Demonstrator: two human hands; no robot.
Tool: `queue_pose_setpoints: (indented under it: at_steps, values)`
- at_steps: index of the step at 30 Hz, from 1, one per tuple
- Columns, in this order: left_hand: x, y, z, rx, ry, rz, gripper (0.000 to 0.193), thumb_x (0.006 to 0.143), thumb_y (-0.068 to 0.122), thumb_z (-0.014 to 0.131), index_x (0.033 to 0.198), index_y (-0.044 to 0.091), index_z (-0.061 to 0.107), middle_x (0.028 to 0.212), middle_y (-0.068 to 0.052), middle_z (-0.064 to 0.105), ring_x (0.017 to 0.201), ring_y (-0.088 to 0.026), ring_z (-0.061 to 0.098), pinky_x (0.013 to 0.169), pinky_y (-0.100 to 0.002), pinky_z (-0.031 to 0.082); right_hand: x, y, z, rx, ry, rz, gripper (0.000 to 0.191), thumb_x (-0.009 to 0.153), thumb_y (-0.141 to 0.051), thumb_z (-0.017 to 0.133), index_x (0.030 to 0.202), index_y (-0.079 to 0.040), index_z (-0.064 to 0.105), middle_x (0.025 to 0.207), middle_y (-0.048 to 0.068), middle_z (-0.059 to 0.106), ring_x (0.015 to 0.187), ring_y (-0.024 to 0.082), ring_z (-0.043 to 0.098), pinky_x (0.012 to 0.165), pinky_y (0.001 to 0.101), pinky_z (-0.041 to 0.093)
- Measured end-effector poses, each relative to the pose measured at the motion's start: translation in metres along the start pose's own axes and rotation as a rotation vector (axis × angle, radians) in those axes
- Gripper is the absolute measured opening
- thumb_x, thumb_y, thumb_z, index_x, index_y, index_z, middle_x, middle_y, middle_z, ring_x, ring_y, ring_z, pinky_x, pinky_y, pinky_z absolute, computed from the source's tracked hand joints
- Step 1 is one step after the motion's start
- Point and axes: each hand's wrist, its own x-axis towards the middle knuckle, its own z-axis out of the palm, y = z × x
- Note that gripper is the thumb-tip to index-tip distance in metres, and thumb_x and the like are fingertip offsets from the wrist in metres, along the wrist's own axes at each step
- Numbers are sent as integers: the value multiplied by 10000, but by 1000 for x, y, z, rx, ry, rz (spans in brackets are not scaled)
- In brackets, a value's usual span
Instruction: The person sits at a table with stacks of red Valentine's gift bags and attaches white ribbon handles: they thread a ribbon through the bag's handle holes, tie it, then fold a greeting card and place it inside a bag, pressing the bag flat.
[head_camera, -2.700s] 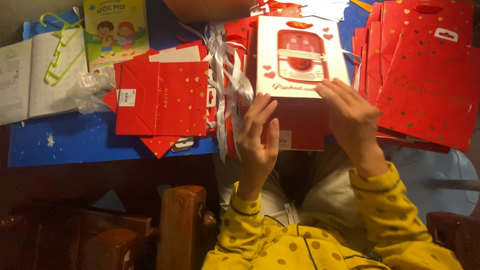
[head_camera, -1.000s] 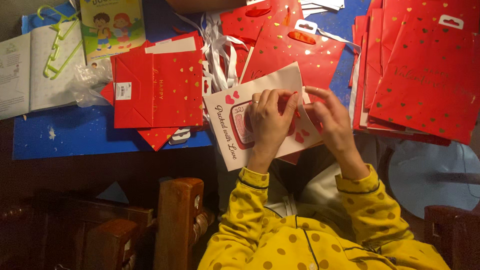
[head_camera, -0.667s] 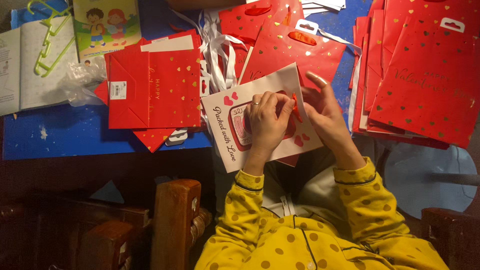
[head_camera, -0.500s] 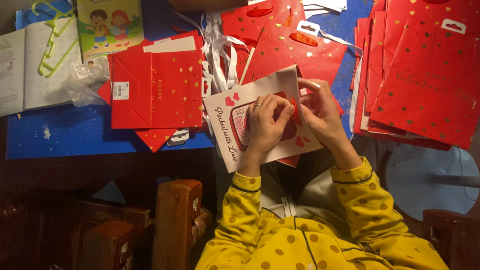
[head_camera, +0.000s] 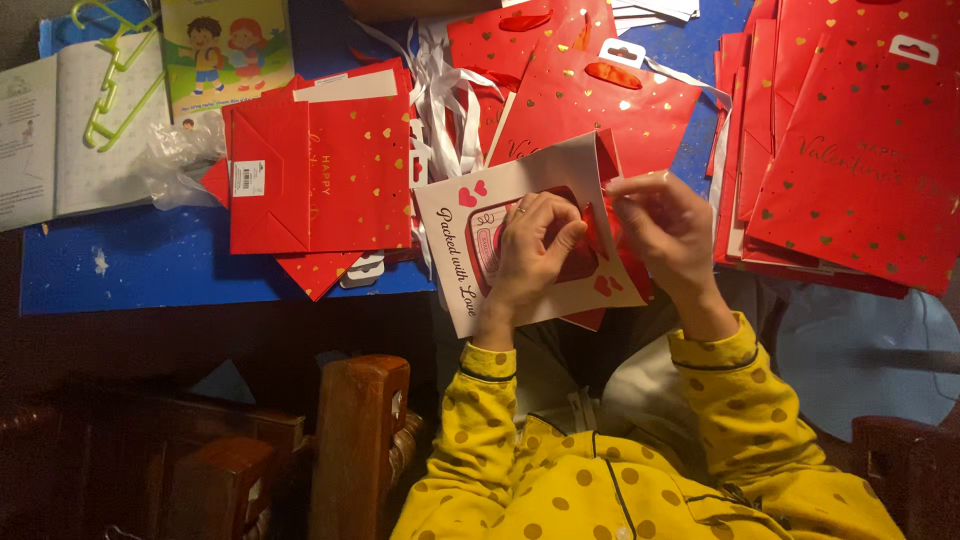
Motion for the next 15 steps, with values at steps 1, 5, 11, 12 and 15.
queue_pose_setpoints:
  at_steps: [1,5,11,12,15]
  values:
    - [-1,-1,0,-8,-4,15,294,1047,363,640,969,79,629,991,-14,650,1018,-172,590,1013,-351,420,3,-1,-4,44,-4,66,205,1043,-28,664,1247,-42,654,930,0,656,692,13,524,583,174,393]
    - [-7,-4,-3,-384,-8,-157,308,1047,364,645,1011,60,612,1085,-30,608,1011,-120,575,945,-293,490,14,1,-10,27,-49,158,218,972,-34,657,1189,-37,642,982,-5,678,555,0,490,445,181,359]
    - [-9,-12,-4,-545,-31,-125,291,1057,331,648,986,56,589,1219,-56,608,1091,-106,567,977,-275,502,16,17,-13,-172,-168,-71,134,1044,-9,648,1172,18,679,1135,64,697,959,54,644,836,214,524]
    - [-10,-13,-5,-591,-25,-133,284,1065,318,646,994,50,585,1252,-67,609,1106,-110,564,1003,-280,482,17,18,-16,-143,-195,-11,149,1023,-12,653,1164,19,688,1113,62,704,948,57,657,831,217,538]
    - [-12,-15,-6,-686,-41,-127,263,1085,283,635,1033,32,578,1333,-106,611,1204,-129,556,1107,-308,439,17,20,-26,-97,-220,132,181,976,-21,671,1147,25,707,1029,63,701,854,68,645,756,228,537]
